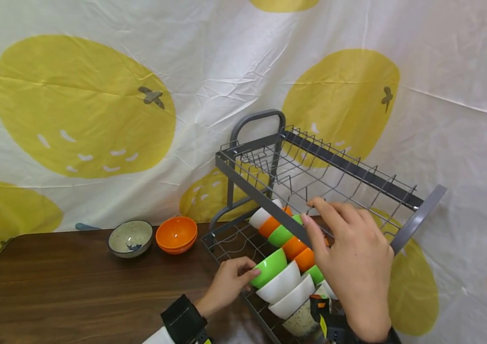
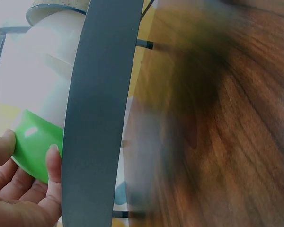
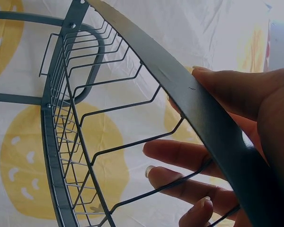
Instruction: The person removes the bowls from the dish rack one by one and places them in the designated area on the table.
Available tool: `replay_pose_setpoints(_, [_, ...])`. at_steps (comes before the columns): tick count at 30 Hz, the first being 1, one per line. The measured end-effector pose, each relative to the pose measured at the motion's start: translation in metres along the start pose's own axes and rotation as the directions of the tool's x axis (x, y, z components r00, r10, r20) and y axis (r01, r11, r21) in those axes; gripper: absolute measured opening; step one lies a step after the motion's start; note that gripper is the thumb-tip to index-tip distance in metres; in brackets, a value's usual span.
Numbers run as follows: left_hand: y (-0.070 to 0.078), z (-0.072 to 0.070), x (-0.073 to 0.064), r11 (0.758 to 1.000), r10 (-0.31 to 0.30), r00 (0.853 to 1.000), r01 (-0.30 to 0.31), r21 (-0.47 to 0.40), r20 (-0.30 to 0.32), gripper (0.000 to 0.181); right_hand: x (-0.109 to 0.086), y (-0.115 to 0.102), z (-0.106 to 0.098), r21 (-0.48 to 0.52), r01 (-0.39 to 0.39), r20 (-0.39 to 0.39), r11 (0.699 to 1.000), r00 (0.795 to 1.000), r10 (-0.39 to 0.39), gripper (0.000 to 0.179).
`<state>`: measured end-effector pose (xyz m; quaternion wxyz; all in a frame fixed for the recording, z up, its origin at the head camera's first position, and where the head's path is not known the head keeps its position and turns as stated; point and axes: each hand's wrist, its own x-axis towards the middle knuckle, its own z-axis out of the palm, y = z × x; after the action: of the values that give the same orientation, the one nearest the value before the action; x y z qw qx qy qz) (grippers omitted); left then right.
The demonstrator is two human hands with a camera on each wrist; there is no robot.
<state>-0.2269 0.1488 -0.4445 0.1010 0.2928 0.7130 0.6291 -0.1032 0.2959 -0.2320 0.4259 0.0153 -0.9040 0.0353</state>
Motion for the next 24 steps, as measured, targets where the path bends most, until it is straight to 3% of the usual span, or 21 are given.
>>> replay_pose_setpoints(6, [0.018,-0.004,-0.007,0.994,-0.022,1.000,0.022,-0.106,-0.007,0.013,0.000,-0.001,-0.001,-0.001,0.009,-0.006,1.000,1.000,-0.009,0.032])
replay_pose_setpoints(13, [0.008,-0.005,-0.004,0.979,-0.014,0.999,0.003,-0.204,-0.050,0.017,0.000,-0.001,0.000,-0.005,0.009,-0.005,1.000,1.000,-0.009,0.033])
replay_pose_setpoints(18, [0.031,-0.008,-0.010,0.969,-0.044,0.997,0.026,-0.244,-0.067,0.016,0.000,0.000,0.001,-0.013,0.015,-0.006,1.000,1.000,-0.015,0.034])
replay_pose_setpoints(24, [0.036,-0.006,-0.011,0.964,-0.014,0.995,-0.013,-0.265,-0.101,0.016,0.000,0.001,0.000,-0.018,0.012,-0.006,1.000,1.000,-0.012,0.035])
